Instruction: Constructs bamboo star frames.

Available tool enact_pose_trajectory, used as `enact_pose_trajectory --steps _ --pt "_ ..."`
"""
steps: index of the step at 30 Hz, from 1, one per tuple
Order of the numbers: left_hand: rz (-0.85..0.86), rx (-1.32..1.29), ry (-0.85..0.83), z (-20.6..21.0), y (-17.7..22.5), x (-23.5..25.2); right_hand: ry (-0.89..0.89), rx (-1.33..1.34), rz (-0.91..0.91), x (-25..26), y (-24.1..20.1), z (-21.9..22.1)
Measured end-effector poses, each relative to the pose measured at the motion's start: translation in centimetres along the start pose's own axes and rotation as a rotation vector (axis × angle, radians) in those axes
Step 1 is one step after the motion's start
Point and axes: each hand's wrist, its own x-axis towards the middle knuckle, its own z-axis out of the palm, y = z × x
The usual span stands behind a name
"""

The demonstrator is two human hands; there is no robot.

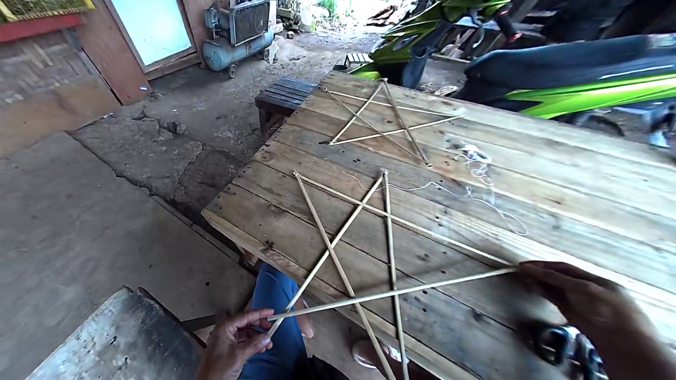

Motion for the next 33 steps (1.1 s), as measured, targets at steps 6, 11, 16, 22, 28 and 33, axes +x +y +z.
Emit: enact_pose_trajectory --steps 6,11,16,22,28,33 --pt "0.037 -0.034 0.081 0.9 -0.1 0.4 0.011 0.002 0.015 -0.7 -0.5 0.2" --pt "0.085 -0.012 0.110 0.8 -0.4 0.2 0.002 0.017 0.008 -0.2 -0.1 -0.1" --pt "0.092 -0.001 0.109 0.9 -0.6 0.1 0.014 0.005 0.016 -0.5 -0.5 0.0" --pt "0.053 -0.078 0.136 1.3 -0.4 0.0 0.017 0.013 -0.002 -0.5 -0.4 0.3" --pt "-0.079 -0.148 0.220 2.3 -0.3 0.2 0.027 0.038 -0.009 -0.8 -0.7 0.6" --pt "-0.155 -0.050 0.169 1.9 0.6 0.1 0.039 0.017 -0.003 -1.0 -1.1 0.8"
